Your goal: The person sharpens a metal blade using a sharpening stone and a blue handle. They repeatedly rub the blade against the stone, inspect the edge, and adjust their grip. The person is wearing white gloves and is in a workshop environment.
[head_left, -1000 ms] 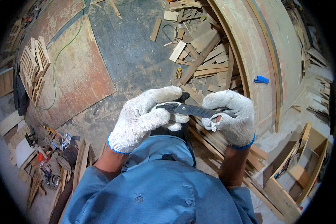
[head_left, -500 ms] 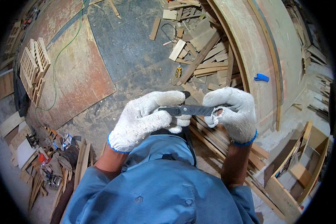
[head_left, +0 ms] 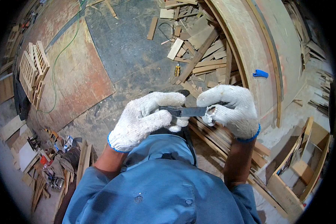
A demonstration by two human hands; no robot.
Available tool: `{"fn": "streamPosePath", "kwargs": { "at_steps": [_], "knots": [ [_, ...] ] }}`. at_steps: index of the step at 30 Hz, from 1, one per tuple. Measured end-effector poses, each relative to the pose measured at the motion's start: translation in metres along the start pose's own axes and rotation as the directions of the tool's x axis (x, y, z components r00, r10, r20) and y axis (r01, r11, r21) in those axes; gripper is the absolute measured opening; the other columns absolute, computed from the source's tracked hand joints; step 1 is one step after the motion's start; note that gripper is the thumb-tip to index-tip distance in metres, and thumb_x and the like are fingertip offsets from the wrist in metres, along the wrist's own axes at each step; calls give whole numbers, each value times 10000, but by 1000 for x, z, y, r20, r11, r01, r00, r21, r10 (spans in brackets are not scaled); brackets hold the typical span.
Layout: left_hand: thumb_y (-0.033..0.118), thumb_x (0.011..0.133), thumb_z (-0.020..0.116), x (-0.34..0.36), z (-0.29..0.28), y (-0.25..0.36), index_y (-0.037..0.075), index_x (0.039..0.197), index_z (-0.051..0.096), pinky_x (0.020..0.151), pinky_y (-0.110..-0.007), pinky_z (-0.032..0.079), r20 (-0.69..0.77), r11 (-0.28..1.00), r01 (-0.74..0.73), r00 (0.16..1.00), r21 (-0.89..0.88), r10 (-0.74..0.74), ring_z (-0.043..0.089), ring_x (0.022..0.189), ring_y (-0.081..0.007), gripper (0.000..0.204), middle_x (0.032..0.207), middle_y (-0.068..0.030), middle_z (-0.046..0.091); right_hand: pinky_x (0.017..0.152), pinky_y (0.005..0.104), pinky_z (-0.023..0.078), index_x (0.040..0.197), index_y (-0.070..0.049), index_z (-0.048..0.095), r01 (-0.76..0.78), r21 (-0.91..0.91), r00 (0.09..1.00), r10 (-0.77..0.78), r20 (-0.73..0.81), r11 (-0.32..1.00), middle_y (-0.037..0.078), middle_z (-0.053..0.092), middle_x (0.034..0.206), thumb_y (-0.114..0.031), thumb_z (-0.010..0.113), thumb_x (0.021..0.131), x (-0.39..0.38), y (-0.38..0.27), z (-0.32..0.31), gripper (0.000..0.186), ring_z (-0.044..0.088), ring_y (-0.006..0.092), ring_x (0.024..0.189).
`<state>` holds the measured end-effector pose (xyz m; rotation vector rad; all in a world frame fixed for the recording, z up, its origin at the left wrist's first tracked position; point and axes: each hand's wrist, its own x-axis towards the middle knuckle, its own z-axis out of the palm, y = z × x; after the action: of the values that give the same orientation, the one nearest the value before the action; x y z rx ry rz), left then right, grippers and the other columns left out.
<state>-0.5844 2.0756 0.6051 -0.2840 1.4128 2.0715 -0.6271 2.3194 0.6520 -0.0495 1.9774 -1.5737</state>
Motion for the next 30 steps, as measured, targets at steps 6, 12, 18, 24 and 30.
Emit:
{"fn": "streamPosePath", "kwargs": {
  "at_steps": [6,12,18,24,30],
  "knots": [
    [311,881,746,5,1,-3,-79,1283,555,783,-386,588,96,985,53,995,-166,-37,690,923,-289,592,1052,-209,683,663,237,530,1002,57,718,-94,87,993,100,-60,992,79,707,863,14,635,818,1,4,4,206,659,99,756],
    [312,889,739,7,6,-3,-81,1276,555,769,-388,594,96,984,75,994,-164,-60,698,921,-294,582,1064,-217,685,643,227,518,1022,34,718,-81,17,997,81,-2,997,63,708,842,6,624,847,7,6,-1,201,648,88,744],
    [289,897,730,9,7,-7,-70,1281,542,762,-367,590,80,983,54,996,-173,-41,697,911,-280,559,1038,-203,687,612,224,505,1055,37,701,-97,91,995,96,21,991,55,696,829,-21,626,906,10,11,2,177,632,85,717],
    [191,921,693,13,12,-14,-41,1216,556,728,-332,568,-49,988,87,994,-130,-94,677,826,-228,400,985,-174,682,626,226,508,1109,44,676,-185,145,982,188,-6,972,62,691,851,-6,600,919,13,13,9,211,626,87,723],
    [165,928,678,16,21,-8,-32,1179,552,706,-318,553,-66,941,79,992,-329,-107,664,792,-203,342,921,-145,670,684,244,522,1240,33,603,-180,266,979,199,-45,947,81,673,922,58,580,841,9,16,9,400,633,110,796]
  ]
}}
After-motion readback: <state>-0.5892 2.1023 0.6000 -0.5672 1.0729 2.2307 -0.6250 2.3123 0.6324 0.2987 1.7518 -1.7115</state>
